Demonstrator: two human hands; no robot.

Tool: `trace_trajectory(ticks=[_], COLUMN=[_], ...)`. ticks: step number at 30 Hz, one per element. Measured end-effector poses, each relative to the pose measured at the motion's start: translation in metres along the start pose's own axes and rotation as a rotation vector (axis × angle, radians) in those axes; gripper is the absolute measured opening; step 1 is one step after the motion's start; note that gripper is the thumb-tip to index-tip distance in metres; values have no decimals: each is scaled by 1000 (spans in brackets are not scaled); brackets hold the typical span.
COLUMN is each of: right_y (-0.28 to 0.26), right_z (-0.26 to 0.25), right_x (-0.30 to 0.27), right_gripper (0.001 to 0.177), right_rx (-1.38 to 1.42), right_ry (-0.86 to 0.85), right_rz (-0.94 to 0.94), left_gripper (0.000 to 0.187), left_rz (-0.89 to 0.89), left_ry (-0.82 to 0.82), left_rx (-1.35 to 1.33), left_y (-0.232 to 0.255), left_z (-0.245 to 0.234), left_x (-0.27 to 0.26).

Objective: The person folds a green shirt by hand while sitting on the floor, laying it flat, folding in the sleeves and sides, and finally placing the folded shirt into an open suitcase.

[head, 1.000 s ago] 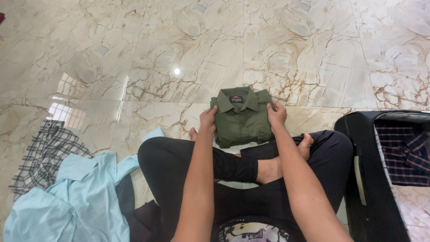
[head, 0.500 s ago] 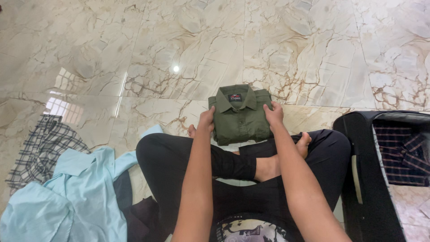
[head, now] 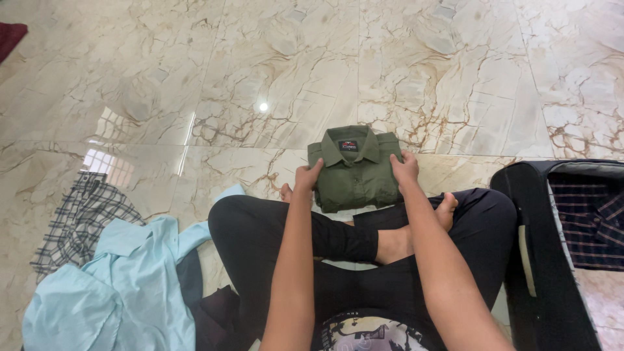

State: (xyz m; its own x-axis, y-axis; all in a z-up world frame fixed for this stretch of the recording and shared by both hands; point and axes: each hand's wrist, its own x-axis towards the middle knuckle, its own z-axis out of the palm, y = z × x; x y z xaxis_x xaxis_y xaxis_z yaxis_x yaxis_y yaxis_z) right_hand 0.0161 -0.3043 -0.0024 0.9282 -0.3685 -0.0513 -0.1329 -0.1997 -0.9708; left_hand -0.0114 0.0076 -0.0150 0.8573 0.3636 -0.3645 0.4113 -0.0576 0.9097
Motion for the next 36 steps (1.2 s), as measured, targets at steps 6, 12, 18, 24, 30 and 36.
trace_trajectory(ticks=[6, 12, 18, 24, 30, 36], right_y=[-7, -12, -7, -13, -13, -15], right_z=[-3, -3, -7, -20, -16, -10], right_x=[-3, -4, -6, -11, -9, -10], right_gripper=[37, 37, 46, 46, 41, 45], right_rx=[6, 117, -58, -182, -40, -134], right_ry=[53, 30, -19, -101, -10, -83], right_rz=[-51, -62, 44, 159, -25, 81], left_gripper=[54, 58, 63, 52, 51, 51], left_rz=[127, 32, -65, -76, -108, 154], left_ry=[-17, 95, -126, -163, -6, 69], left_rx=[162, 31, 379, 498, 565, 579], left_y=[-4, 9, 27, 59, 87, 26], left_z=[-13, -11, -29, -38, -44, -21], left_x=[-20, -26, -64, -103, -123, -65])
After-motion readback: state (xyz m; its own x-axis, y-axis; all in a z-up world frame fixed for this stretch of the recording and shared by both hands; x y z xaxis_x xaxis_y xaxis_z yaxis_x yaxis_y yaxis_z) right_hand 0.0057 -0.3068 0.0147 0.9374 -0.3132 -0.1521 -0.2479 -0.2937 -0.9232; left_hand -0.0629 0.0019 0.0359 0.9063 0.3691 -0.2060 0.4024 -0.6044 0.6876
